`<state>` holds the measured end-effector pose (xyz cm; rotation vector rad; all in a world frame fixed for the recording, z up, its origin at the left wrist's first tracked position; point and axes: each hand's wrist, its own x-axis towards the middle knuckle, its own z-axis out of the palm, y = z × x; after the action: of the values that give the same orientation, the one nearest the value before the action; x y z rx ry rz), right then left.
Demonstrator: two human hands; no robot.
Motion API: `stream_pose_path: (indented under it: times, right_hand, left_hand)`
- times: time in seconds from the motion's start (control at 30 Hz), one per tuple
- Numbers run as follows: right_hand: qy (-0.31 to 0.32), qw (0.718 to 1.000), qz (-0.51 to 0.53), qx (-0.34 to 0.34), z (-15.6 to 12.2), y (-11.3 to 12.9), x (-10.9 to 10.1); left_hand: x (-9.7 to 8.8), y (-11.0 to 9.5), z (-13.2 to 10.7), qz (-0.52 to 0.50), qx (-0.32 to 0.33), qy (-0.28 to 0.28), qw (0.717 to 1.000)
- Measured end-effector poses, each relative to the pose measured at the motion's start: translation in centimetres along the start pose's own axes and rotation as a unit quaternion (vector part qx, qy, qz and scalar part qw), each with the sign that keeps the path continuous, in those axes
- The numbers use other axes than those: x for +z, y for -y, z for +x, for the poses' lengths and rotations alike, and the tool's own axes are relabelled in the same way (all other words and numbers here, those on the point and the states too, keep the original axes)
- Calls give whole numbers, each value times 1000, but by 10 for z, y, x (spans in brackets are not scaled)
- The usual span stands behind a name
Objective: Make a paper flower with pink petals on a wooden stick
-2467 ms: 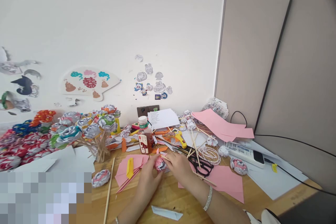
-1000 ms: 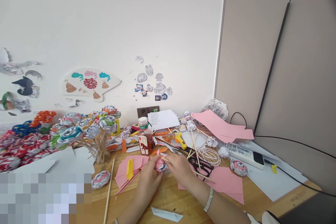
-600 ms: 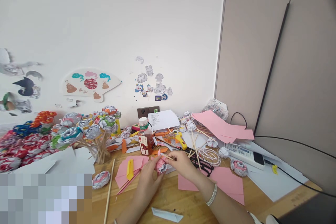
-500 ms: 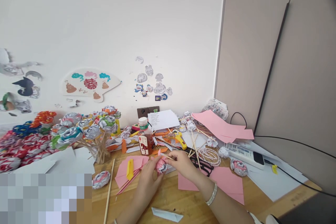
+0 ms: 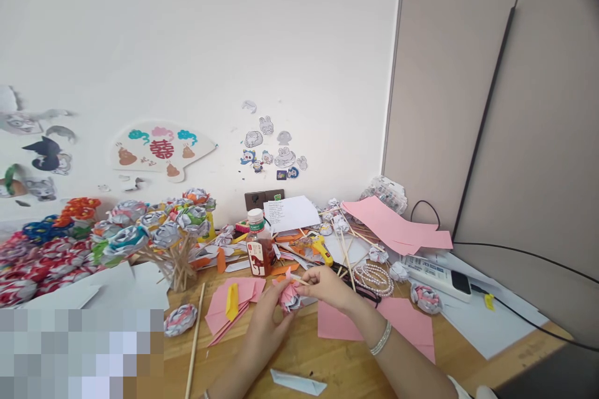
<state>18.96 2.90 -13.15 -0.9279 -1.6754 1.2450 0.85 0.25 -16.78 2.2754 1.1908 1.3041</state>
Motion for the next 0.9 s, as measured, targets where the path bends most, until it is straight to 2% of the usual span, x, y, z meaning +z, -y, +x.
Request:
stream_pose_path:
  times: [0.07, 0.17, 0.33, 0.43, 0.53, 0.9]
  right_hand:
    - [-53, 995, -74, -30, 0, -1, 3]
    - [-109, 971, -200, -72, -2, 0, 9]
    - [-162, 897, -390, -130, -10, 6, 18]
    - [-168, 861, -455, -150, -12, 9, 21]
    - [-163, 854, -477, -133, -12, 8, 21]
    - [-142, 860, -472, -130, -13, 8, 28]
  left_hand:
    - [1, 2, 0, 4, -12, -10, 1000]
    - [1, 4, 1, 23, -24, -22, 999]
    - [0, 1, 1, 66, -20, -33, 997]
    - [0, 0, 1, 89, -12, -40, 995]
    - [0, 1, 0, 104, 1, -50, 993]
    - [0, 5, -1, 105, 21, -48, 993]
